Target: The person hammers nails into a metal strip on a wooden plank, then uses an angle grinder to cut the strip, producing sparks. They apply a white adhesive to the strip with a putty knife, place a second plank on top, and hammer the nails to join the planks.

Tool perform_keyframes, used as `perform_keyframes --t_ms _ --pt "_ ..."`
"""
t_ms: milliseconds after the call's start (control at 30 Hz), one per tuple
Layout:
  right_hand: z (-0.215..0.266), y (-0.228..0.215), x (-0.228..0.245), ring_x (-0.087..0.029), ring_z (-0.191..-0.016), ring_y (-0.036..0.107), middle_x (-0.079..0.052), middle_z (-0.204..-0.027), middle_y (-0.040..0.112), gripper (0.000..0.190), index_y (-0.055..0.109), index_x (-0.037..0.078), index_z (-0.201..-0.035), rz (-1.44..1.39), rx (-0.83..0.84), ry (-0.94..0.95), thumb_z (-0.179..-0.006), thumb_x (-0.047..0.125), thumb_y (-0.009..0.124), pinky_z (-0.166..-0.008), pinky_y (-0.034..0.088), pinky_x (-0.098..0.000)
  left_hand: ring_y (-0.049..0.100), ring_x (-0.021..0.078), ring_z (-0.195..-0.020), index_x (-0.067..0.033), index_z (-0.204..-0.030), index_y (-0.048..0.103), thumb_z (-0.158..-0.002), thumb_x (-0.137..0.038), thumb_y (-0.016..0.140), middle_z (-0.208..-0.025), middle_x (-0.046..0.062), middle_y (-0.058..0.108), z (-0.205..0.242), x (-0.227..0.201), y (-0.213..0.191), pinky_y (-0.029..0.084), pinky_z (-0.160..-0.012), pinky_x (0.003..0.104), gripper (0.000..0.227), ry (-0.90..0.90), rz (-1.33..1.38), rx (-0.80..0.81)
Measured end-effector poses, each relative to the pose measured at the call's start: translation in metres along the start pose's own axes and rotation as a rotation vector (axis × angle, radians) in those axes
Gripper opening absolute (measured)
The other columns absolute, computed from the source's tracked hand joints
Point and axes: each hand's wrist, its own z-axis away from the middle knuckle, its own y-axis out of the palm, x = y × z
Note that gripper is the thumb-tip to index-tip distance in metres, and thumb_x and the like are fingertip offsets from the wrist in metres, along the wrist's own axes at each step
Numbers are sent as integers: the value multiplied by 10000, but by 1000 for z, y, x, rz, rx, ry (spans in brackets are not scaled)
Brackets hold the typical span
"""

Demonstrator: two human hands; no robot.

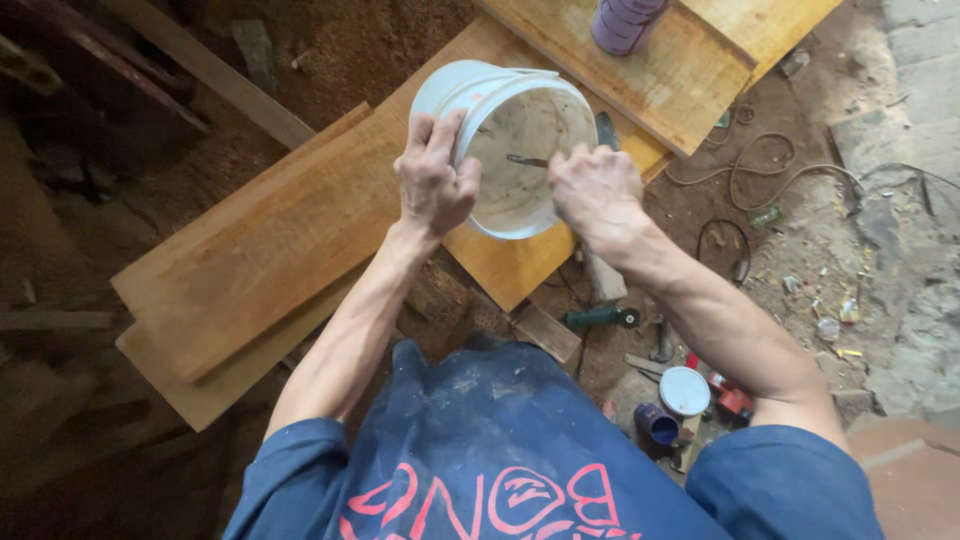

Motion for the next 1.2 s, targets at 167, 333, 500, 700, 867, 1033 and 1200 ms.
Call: perform_keyframes --t_ms 167,333,500,700,867,1033,1200 --pt "-50 44 17 -291 -871 766 -143 -946 762 184 774 81 -977 -67 50 66 -928 157 614 -681 607 -410 690 323 -895 -59 -1290 648 -801 -66 639 -1058 144 603 11 4 14 622 -798 411 490 20 -32 -74" --pt "-65 54 37 -339 -893 747 -169 -938 757 228 791 97 -965 -295 190 22 -900 227 616 -747 597 -458 668 330 -954 -30 -1264 662 -772 -38 615 -1061 150 614 14 4 15 607 -864 415 495 -27 -23 -156" --pt "-42 22 25 -383 -899 719 -193 -955 736 258 784 117 -979 -459 229 147 -802 269 674 -778 579 -491 622 281 -904 -4 -1241 684 -785 -39 606 -1001 120 609 13 8 21 574 -829 377 464 -87 35 -228" --pt "7 -28 -10 -373 -834 734 -199 -931 750 250 800 161 -1066 -679 -75 338 -892 240 638 -768 579 -465 583 210 -773 10 -1166 731 -735 -134 599 -906 105 577 6 22 46 531 -683 327 473 -469 191 -291" --pt "32 -22 -9 -313 -852 730 -163 -939 757 212 804 119 -1074 -787 -367 354 -914 219 706 -775 570 -416 626 216 -779 -38 -1129 764 -750 -210 653 -900 106 638 9 44 60 548 -741 341 431 -609 152 -322" --pt "47 20 38 -250 -831 701 -115 -970 703 185 776 63 -1044 -906 -722 379 -862 58 805 -768 568 -377 685 255 -842 -59 -1191 724 -822 -397 742 -972 162 680 31 71 27 554 -781 364 501 -594 242 -52" --pt "46 63 79 -282 -879 678 -111 -936 668 143 731 45 -876 -648 -999 356 -825 -61 812 -781 561 -401 703 259 -1001 -83 -1149 762 -943 -395 682 -1115 153 735 89 99 -33 557 -889 369 382 -581 155 -98"
